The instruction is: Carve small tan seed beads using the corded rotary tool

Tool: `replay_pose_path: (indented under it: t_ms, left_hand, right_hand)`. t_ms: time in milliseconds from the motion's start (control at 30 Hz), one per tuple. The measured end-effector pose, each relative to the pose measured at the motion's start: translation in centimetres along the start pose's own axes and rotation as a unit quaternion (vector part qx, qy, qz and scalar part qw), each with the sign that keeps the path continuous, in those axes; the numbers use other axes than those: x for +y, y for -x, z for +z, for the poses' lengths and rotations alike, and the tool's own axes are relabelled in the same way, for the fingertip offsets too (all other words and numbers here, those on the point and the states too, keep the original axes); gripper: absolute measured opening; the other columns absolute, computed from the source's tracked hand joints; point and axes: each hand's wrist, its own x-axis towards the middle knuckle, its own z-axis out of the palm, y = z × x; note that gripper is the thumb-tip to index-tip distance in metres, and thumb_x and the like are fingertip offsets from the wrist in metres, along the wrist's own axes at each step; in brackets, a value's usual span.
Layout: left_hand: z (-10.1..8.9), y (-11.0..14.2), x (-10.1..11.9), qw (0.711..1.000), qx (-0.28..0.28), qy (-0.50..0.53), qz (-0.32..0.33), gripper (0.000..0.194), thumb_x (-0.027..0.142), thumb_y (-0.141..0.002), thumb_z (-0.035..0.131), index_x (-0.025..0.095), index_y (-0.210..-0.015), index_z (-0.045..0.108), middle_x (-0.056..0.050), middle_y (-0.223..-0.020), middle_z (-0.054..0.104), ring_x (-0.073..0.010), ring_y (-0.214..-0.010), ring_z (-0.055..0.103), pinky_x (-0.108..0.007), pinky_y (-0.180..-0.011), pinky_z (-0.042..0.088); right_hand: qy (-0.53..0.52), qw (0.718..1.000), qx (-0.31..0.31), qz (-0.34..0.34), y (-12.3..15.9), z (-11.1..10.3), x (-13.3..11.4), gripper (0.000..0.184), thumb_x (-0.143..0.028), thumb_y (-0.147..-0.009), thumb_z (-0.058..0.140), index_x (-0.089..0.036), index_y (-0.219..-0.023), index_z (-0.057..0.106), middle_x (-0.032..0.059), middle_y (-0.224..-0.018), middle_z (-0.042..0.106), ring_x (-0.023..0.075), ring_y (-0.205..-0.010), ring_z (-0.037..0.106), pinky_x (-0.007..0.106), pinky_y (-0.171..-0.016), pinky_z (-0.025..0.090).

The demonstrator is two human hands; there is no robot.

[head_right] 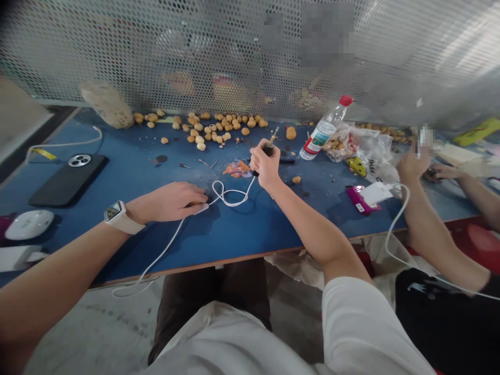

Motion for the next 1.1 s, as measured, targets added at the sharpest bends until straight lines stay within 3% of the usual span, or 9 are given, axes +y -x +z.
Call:
replay_pose_path:
  t_ms: [400, 600, 933, 1100]
  left_hand:
    - [-0.3, 0.2, 0.1, 0.998, -0.033, -0.044, 0.019, 0.036, 0.032, -0.129, 0.059, 0.026, -0.102, 0.082, -0.006, -0.114, 0.09, -0.0268, -0.108, 0.086, -0.037, -0.097, 0.059]
    - [-0.4, 0.3, 0.1, 0.999, -0.018, -0.035, 0.03, 0.04, 0.036, -0.131, 0.061, 0.026, -0.101, 0.085, -0.006, -0.109, 0.09, -0.0266, -0.104, 0.086, -0.037, -0.094, 0.058]
    - [-0.2, 0.5, 3.4, 0.993, -0.014, -0.111, -0.046, 0.031, 0.029, -0.126, 0.068, 0.026, -0.101, 0.085, -0.005, -0.107, 0.094, -0.0269, -0.092, 0.088, -0.037, -0.08, 0.053]
    - [0.1, 0.5, 2.5, 0.99, -0.006, -0.129, -0.048, 0.035, 0.03, -0.126, 0.067, 0.025, -0.097, 0.087, -0.007, -0.1, 0.093, -0.0268, -0.09, 0.088, -0.037, -0.086, 0.057]
  right_hand:
    - [-0.02, 0.999, -0.026, -0.013, -0.3, -0.1, 0.3, 0.073, -0.053, -0.085, 0.103, -0.032, -0.083, 0.033, -0.0151, -0.057, 0.026, 0.0083, -0.047, 0.026, 0.026, -0.048, 0.03]
    - [-0.017, 0.999, -0.027, -0.017, -0.2, 0.0, 0.2, 0.076, -0.056, -0.087, 0.104, -0.032, -0.082, 0.032, -0.0152, -0.056, 0.026, 0.0084, -0.045, 0.026, 0.028, -0.048, 0.032]
    - [-0.028, 0.999, -0.027, -0.003, -0.3, -0.4, 0.8, 0.077, -0.053, -0.086, 0.107, -0.032, -0.084, 0.033, -0.0142, -0.06, 0.025, 0.0088, -0.049, 0.029, 0.027, -0.049, 0.032]
    - [-0.04, 0.999, -0.031, -0.016, -0.1, 0.0, 0.5, 0.074, -0.049, -0.085, 0.105, -0.031, -0.081, 0.034, -0.0156, -0.056, 0.025, 0.0074, -0.045, 0.024, 0.027, -0.047, 0.029]
